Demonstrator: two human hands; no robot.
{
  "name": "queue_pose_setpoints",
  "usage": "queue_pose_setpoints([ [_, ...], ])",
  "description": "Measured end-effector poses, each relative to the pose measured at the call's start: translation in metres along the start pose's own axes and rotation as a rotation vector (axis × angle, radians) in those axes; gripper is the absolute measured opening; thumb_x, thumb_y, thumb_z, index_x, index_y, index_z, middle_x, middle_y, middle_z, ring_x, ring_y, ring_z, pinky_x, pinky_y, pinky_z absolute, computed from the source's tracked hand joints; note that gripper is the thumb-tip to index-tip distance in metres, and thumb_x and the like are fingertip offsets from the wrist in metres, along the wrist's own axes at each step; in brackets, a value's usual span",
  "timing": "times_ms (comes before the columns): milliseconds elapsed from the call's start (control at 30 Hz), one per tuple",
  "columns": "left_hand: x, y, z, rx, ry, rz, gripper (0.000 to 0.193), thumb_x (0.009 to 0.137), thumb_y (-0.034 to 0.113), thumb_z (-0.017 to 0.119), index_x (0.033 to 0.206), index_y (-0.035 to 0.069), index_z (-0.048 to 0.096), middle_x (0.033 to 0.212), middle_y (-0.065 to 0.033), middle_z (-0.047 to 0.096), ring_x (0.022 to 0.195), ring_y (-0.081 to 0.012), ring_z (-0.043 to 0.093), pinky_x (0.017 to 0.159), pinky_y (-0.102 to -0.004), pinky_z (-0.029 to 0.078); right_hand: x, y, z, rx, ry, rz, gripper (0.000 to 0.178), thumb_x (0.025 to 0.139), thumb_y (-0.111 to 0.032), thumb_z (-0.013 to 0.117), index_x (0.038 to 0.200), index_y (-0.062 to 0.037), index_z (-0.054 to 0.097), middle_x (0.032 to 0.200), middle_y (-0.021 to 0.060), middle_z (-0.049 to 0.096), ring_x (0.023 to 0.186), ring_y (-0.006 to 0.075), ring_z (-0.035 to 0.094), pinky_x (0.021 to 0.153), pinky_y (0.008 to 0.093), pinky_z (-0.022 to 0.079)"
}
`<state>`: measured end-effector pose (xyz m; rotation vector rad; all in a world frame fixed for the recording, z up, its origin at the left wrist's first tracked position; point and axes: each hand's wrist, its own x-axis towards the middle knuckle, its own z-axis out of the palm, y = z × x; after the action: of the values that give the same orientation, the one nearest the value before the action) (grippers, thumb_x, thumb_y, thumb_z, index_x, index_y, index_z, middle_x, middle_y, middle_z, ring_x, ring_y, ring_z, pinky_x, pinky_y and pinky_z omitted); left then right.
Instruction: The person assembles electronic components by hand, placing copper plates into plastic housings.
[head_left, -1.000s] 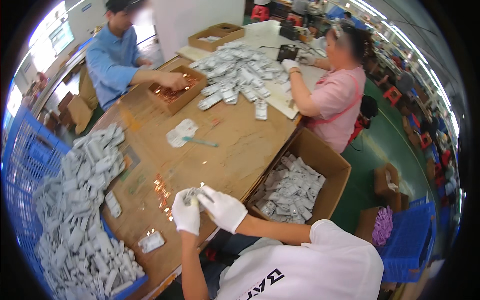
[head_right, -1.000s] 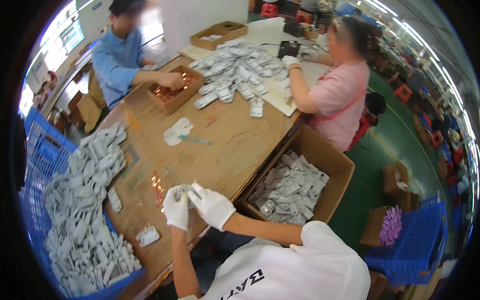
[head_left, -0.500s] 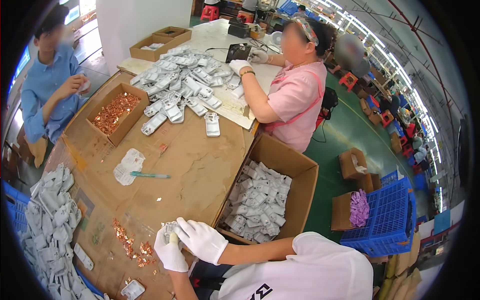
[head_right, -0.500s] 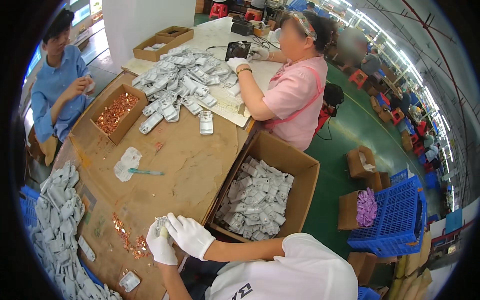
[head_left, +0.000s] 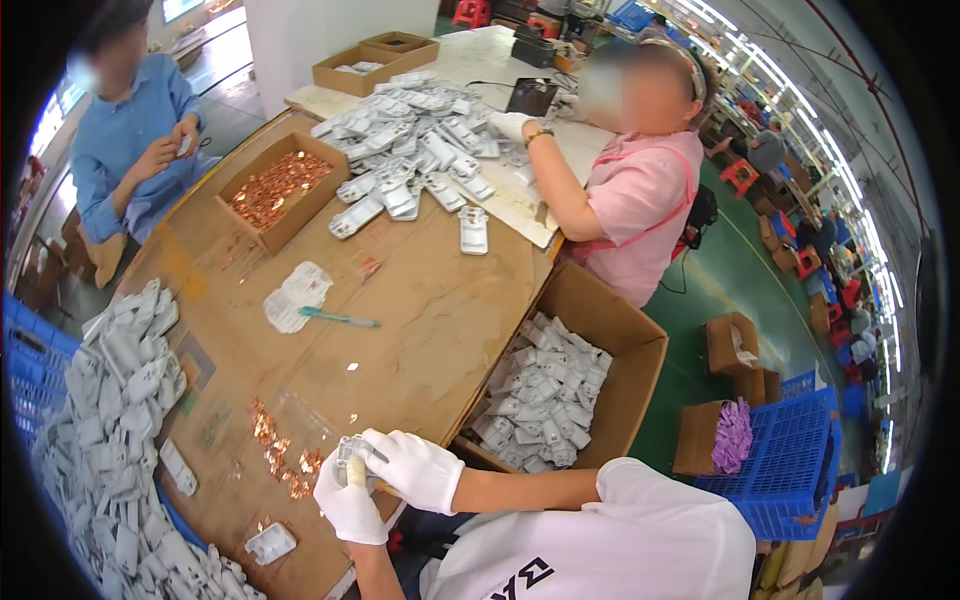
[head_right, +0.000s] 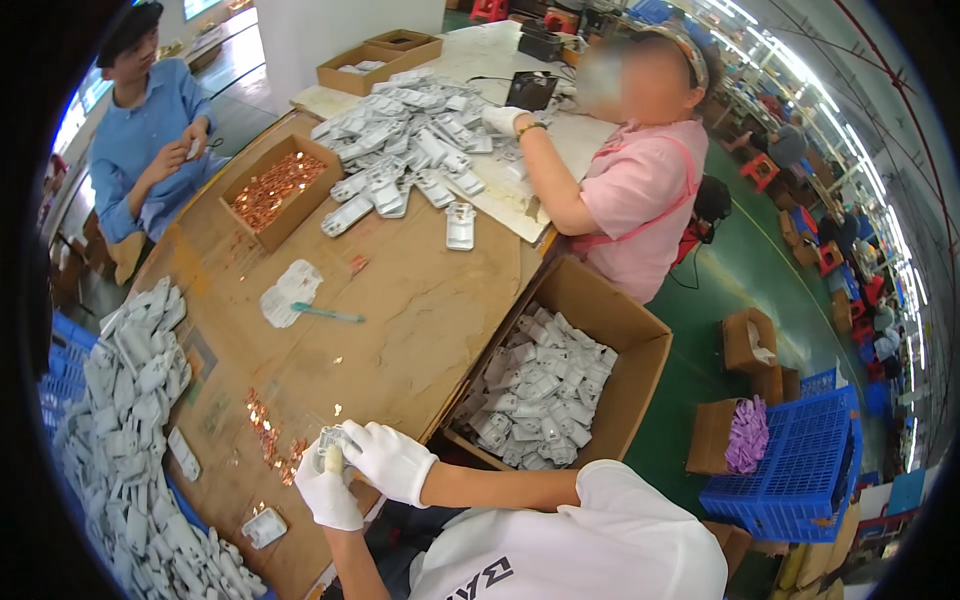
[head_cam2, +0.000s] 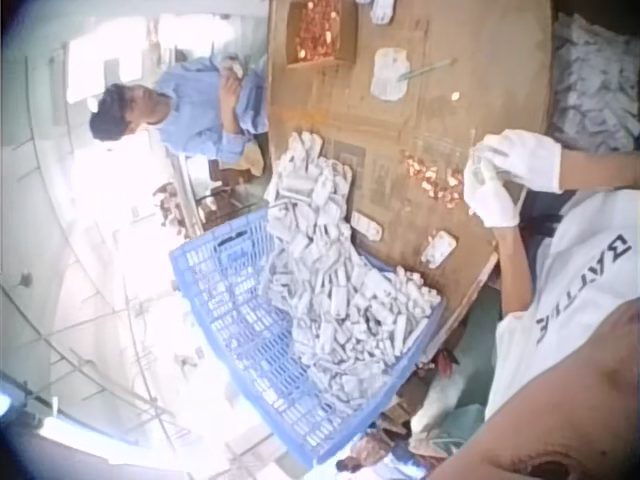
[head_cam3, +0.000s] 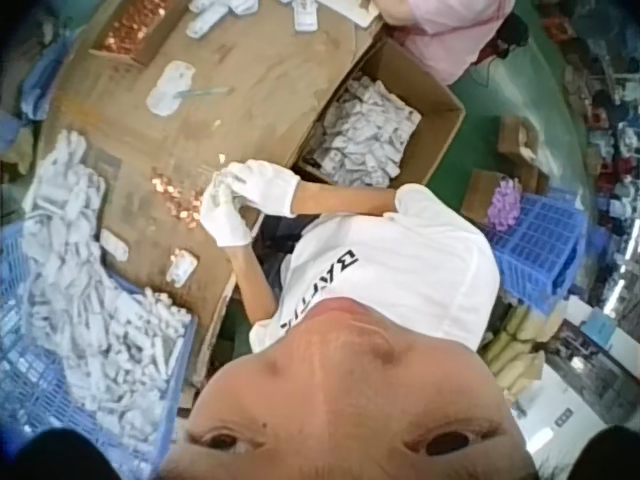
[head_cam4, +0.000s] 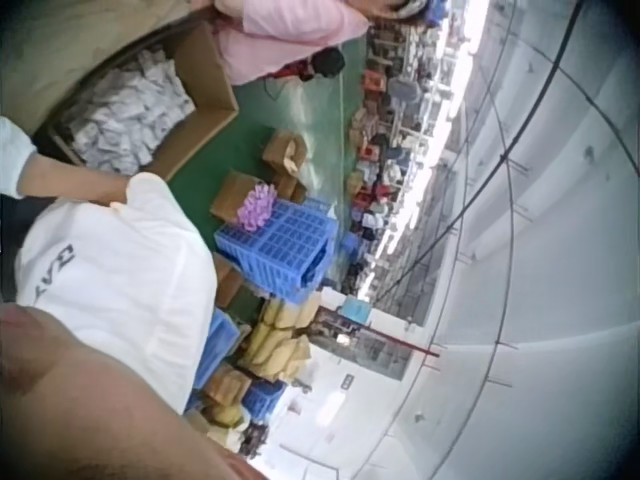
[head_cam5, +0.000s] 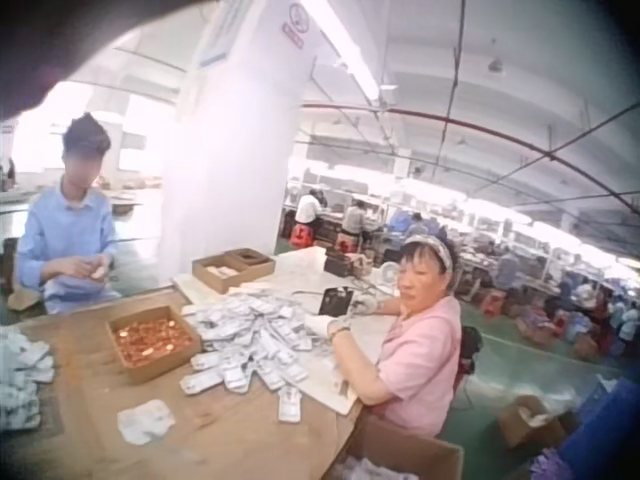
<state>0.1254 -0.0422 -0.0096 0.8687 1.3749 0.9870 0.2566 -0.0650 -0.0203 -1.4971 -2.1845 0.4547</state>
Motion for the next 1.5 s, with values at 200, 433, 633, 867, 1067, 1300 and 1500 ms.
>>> queue_pose_setpoints([
  [200, -0.026, 0.003, -0.015, -0.101, 0.016, 0.04, 0.023, 0.093, 0.006, 0.059, 0.114, -0.004, 0.061, 0.1, -0.0067, 0.066, 0.088, -0.0132, 0.062, 0.076, -0.0266, 0.052, -0.008, -0.02, -0.007, 0.007, 0.104, -0.081, 0.045, 0.075, -0.013, 0.068, 0.116, -0.0012, 0.055, 0.119, 0.0144, 0.051, 0.088, 0.0301, 0.059, 0.078, 0.0392, 0.051],
  [433, -0.036, 0.001, -0.036, -0.291, -0.059, 0.154, 0.025, 0.094, 0.01, 0.058, 0.116, 0.0, 0.056, 0.1, -0.005, 0.062, 0.093, -0.0129, 0.058, 0.081, -0.0295, 0.049, -0.013, -0.047, -0.011, 0.125, 0.212, -0.125, 0.05, 0.075, -0.015, 0.069, 0.122, -0.0076, 0.055, 0.131, 0.0129, 0.049, 0.09, 0.0299, 0.062, 0.078, 0.0399, 0.054],
  [633, -0.045, -0.005, -0.039, -0.557, -0.077, 0.016, 0.026, 0.092, 0.008, 0.057, 0.117, 0.002, 0.053, 0.101, -0.0056, 0.062, 0.092, -0.0144, 0.06, 0.081, -0.0297, 0.05, -0.012, -0.052, 0.002, 0.112, 0.137, -0.161, 0.04, 0.076, -0.018, 0.07, 0.113, -0.006, 0.059, 0.133, 0.0175, 0.047, 0.085, 0.0302, 0.063, 0.073, 0.0405, 0.056],
  [867, -0.032, -0.028, -0.042, -0.418, -0.042, -0.01, 0.03, 0.089, 0.003, 0.06, 0.119, 0.0, 0.053, 0.104, -0.0051, 0.062, 0.09, -0.0137, 0.061, 0.08, -0.0277, 0.051, -0.015, -0.05, 0.024, -0.008, 0.055, -0.153, 0.029, 0.079, -0.022, 0.067, 0.098, -0.0005, 0.064, 0.136, 0.0268, 0.043, 0.082, 0.0308, 0.063, 0.071, 0.0401, 0.056],
  [1067, -0.017, -0.036, -0.041, -0.292, 0.024, 0.029, 0.03, 0.093, 0.008, 0.059, 0.12, -0.002, 0.053, 0.105, -0.0071, 0.063, 0.092, -0.015, 0.062, 0.08, -0.0286, 0.051, -0.006, -0.048, 0.029, -0.041, 0.073, -0.148, 0.031, 0.079, -0.022, 0.066, 0.103, -0.0021, 0.061, 0.128, 0.0259, 0.048, 0.081, 0.0309, 0.064, 0.071, 0.0406, 0.057],
  [1300, 0.0, -0.053, -0.038, -0.568, -0.083, -0.038, 0.022, 0.096, 0.02, 0.057, 0.11, 0.002, 0.061, 0.098, -0.0063, 0.065, 0.089, -0.0161, 0.062, 0.078, -0.0306, 0.051, 0.001, -0.028, 0.022, -0.004, -0.055, -0.097, 0.029, 0.084, -0.027, 0.062, 0.111, -0.0168, 0.057, 0.123, 0.0198, 0.049, 0.076, 0.0347, 0.067, 0.065, 0.0463, 0.057],
  [1500, 0.008, -0.067, -0.035, -0.586, -0.06, -0.107, 0.021, 0.096, 0.018, 0.056, 0.111, 0.004, 0.063, 0.101, -0.0054, 0.066, 0.088, -0.0154, 0.063, 0.076, -0.0302, 0.052, 0.002, -0.022, 0.028, -0.059, -0.086, -0.117, 0.024, 0.082, -0.026, 0.063, 0.105, -0.0186, 0.059, 0.118, 0.0191, 0.05, 0.072, 0.0323, 0.067, 0.062, 0.0445, 0.057],
])
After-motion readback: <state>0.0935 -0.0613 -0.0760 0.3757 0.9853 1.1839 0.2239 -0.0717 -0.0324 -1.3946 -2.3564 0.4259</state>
